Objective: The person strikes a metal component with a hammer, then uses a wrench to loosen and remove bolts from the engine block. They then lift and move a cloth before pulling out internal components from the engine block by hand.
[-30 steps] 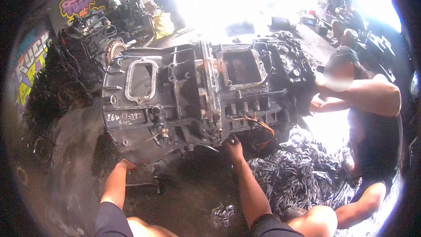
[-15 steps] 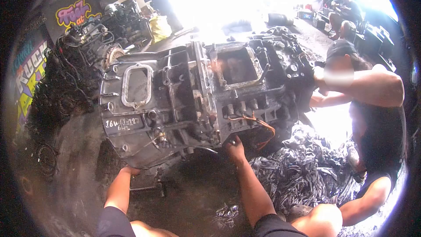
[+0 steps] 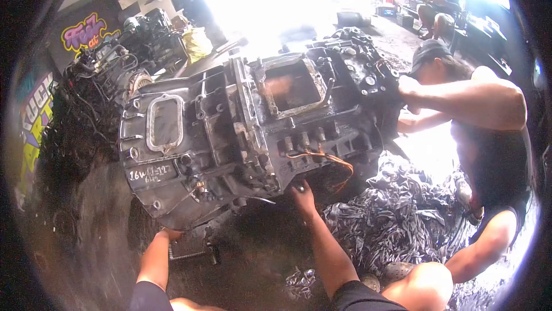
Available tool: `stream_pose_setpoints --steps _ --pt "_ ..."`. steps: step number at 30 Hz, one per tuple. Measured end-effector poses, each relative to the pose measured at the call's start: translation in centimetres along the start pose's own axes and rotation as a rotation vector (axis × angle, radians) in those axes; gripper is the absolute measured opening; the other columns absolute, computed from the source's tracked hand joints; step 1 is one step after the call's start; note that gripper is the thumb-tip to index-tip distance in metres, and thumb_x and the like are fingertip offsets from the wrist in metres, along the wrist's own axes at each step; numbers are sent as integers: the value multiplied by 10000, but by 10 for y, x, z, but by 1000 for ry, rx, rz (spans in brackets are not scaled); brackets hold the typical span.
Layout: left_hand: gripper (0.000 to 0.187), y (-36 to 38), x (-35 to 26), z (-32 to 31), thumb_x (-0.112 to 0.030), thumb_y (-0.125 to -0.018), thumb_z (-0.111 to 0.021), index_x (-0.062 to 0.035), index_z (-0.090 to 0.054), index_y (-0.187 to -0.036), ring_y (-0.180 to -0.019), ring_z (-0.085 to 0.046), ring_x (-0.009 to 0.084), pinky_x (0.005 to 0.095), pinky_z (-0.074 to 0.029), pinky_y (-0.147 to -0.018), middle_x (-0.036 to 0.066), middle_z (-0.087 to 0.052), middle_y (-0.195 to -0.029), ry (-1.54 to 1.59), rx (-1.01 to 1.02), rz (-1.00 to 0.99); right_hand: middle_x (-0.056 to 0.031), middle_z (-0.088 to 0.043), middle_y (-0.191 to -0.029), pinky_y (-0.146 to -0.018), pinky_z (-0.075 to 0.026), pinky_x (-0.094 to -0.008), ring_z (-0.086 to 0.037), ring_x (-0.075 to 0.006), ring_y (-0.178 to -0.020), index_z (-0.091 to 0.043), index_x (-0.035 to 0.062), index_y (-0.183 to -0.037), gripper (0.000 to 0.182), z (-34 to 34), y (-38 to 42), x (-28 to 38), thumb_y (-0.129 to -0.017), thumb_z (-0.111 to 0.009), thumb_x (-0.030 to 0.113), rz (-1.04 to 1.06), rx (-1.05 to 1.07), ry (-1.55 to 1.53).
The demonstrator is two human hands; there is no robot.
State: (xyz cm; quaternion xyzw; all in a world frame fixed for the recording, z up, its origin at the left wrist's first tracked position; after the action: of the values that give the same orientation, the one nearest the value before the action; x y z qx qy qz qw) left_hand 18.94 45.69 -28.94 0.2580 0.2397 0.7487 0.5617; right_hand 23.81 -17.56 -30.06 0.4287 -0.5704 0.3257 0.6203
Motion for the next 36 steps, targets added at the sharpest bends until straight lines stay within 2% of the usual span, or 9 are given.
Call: stream_pose_setpoints --steps 6,12,15,18,21,27,28,33,36 --pt "681 -5 8 -9 -506 -938 -527 -106 -485 -1487 -1309 -567 283 407 -440 -1111 101 -561 -1474 83 51 31 -82 -713 -954 -718 -533 -313 -660 -149 -852 -636 -17 -1249 448 -2 -19 -11 -850 -686 180 6 189 284" --pt "679 -18 19 -18 -520 -938 -538 -100 -504 -1471 -1248 -618 279 410 -473 -1067 96 -599 -1435 158 83 19 -66 -695 -925 -660 -520 -306 -627 -123 -783 -629 -16 -1232 432 -9 -22 -30 -854 -703 181 99 50 46" --pt "635 5 -1 -1 -502 -932 -551 -95 -564 -1420 -1147 -678 261 412 -517 -992 86 -649 -1373 -50 -59 -48 -272 -627 -1340 -1030 -484 -366 -616 -333 -1253 -440 -109 -1451 823 -9 -29 -43 -830 -769 319 -112 144 39" --pt "587 6 0 -1 -486 -927 -561 -100 -621 -1365 -1091 -698 235 421 -537 -957 69 -670 -1343 -150 -112 -55 -279 -599 -1375 -1055 -465 -361 -583 -336 -1297 -427 -106 -1461 813 3 -18 -6 -844 -756 310 -139 329 248" --pt "600 -15 12 -12 -483 -907 -584 -116 -611 -1380 -1147 -669 265 439 -513 -1006 82 -658 -1357 -57 -171 -59 -112 -696 -1047 -728 -544 -305 -650 -157 -851 -465 -82 -1447 696 -3 -28 -27 -859 -719 192 23 143 273" --pt "820 -37 26 -26 -500 -772 -735 -185 -498 -1491 -1348 -539 273 384 -457 -1110 102 -532 -1506 -24 -46 78 -160 -684 -1145 -758 -548 -308 -662 -174 -898 -450 -100 -1454 740 -4 -22 -21 -839 -751 181 63 159 140" --pt "758 -28 19 -20 -491 -863 -625 -155 -445 -1518 -1389 -482 283 390 -413 -1143 100 -462 -1552 -26 -21 69 -155 -689 -1133 -757 -547 -310 -661 -175 -898 -450 -98 -1455 741 -4 -24 -23 -840 -753 184 72 130 155" --pt "728 -10 -3 -3 -494 -885 -606 -148 -457 -1508 -1382 -489 292 390 -411 -1141 111 -476 -1538 -42 -32 27 -137 -708 -1059 -746 -543 -313 -655 -165 -883 -472 -79 -1444 717 -6 -30 -42 -844 -754 194 -24 140 112" --pt "711 -11 -6 1 -496 -898 -594 -144 -464 -1502 -1378 -493 297 390 -410 -1140 118 -485 -1529 -40 -41 20 -118 -710 -997 -730 -538 -296 -650 -153 -861 -502 -67 -1416 654 -3 -34 -35 -853 -737 167 92 206 185"
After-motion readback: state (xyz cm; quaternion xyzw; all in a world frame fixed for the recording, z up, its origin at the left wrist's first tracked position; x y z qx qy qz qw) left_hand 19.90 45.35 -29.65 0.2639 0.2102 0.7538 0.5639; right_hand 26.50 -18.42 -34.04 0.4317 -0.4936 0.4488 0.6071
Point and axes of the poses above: each hand's wrist, its own y-axis away from the middle knuckle, its own z-axis out of the back of the hand, x = y × z, the point moved 4 cm from there along -y, towards the middle knuckle
